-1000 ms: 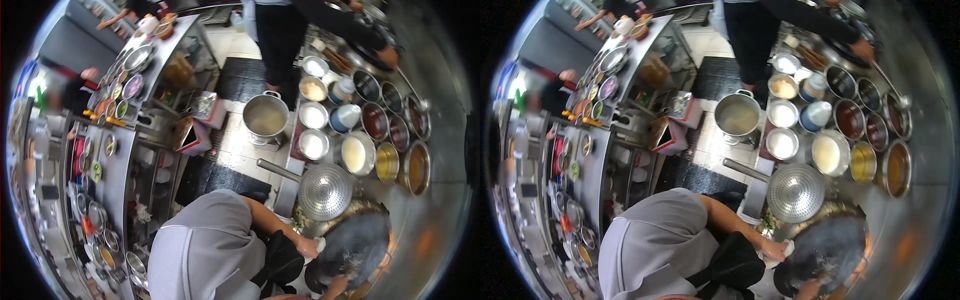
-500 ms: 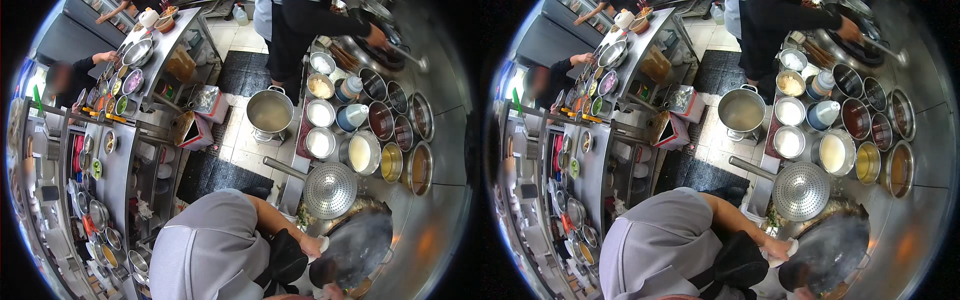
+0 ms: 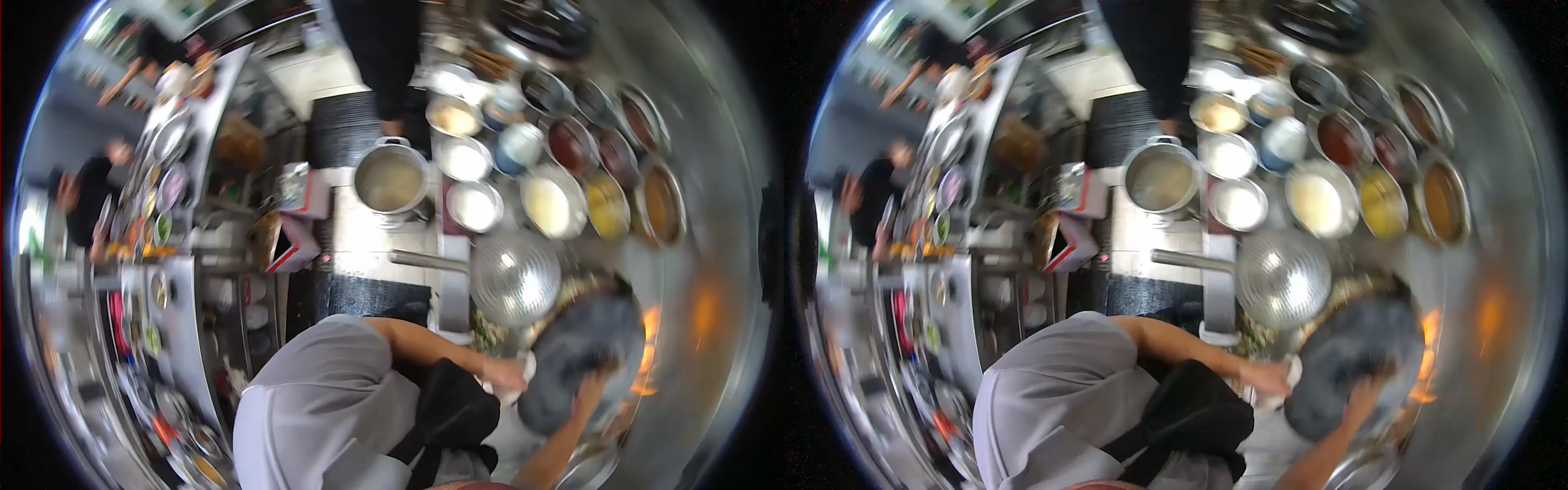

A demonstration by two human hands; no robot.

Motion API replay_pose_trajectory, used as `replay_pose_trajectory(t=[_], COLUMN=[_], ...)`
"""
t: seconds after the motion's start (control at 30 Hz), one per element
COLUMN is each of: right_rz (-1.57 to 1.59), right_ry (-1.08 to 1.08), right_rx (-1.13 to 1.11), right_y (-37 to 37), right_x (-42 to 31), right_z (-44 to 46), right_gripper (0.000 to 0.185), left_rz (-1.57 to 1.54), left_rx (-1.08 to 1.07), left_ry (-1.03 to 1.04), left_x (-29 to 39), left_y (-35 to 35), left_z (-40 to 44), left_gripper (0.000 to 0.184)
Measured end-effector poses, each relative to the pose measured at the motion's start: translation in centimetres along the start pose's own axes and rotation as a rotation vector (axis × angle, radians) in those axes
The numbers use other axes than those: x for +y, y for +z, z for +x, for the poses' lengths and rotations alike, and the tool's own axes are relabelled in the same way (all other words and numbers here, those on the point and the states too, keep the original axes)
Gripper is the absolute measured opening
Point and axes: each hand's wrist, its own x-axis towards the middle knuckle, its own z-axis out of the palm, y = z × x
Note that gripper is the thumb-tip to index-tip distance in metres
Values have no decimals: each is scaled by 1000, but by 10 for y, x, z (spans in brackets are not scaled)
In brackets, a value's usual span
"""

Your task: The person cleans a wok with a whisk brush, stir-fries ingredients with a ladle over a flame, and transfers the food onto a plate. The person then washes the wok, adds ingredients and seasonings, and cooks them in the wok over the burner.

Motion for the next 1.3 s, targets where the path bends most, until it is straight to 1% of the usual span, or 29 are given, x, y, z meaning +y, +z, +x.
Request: replay_pose_trajectory(t=[0.07,0.1,0.13,0.17,0.2,0.23,0.27,0.3,0.33,0.37,0.43,0.53,0.6,0.63,0.7,0.73,0.8,0.83,0.87,0.93,0.97,1.0,1.03,1.1,1.13,1.17,1.2,1.27,1.3], right_rz=[363,494,619,677,701,692,584,480,519,532,567,894,847,703,494,650,529,578,626,767,867,921,980,1290,1593,1841,2056,2091,2106], right_ry=[295,392,360,244,419,380,385,379,401,511,680,707,694,594,656,769,808,834,851,864,903,832,683,502,395,313,193,314,297], right_rx=[-76,-110,-90,-122,-374,-531,-618,-716,-771,-645,-304,259,446,595,629,493,457,451,445,415,266,221,351,358,320,202,178,183,253], right_y=[-33,-47,-22,-9,-65,-61,-67,-77,-88,-104,-145,-124,-101,-60,-25,-6,75,76,72,29,-20,-41,-47,-54,-79,-114,-102,-137,-151], right_x=[-167,-215,-203,-194,-230,-196,-155,-107,-52,-24,2,6,-25,-27,-75,-94,-105,-108,-111,-121,-120,-112,-105,-83,-81,-81,-71,-73,-78], right_z=[13,2,-5,-23,-58,-82,-102,-122,-141,-160,-204,-268,-330,-364,-442,-481,-554,-564,-569,-559,-538,-518,-490,-414,-378,-350,-300,-259,-263], right_gripper=[54,55,59,68,65,70,75,80,88,83,77,78,75,75,73,75,77,77,78,78,79,81,82,75,73,60,42,30,29], left_rz=[211,145,64,8,-48,-233,-328,-421,-383,-467,-528,-284,-281,-269,-251,-250,-186,-171,-103,31,93,151,209,425,530,602,636,694,814], left_rx=[258,173,273,279,286,175,159,113,152,47,-5,83,158,183,221,242,227,273,253,354,410,462,513,596,638,662,649,629,617], left_ry=[100,-53,123,96,69,105,144,19,-40,-66,-292,-212,-169,-108,-54,-44,31,61,77,115,199,287,371,499,562,573,605,671,722], left_x=[-26,2,-40,-22,-2,11,3,20,9,11,10,5,18,13,16,15,4,-8,-6,-20,-18,-14,-15,-21,-26,-21,-26,-32,-44], left_y=[11,4,12,11,11,11,13,17,14,13,11,12,29,33,47,52,58,58,67,68,81,104,121,135,140,155,157,157,140], left_z=[17,-4,22,9,-6,-16,-10,-19,-6,-3,8,14,-7,-10,-26,-33,-41,-38,-45,-43,-48,-53,-58,-57,-58,-68,-70,-73,-66], left_gripper=[98,92,86,85,84,82,76,66,50,38,36,29,24,25,25,26,28,31,36,39,41,42,44,49,51,57,58,60,63])
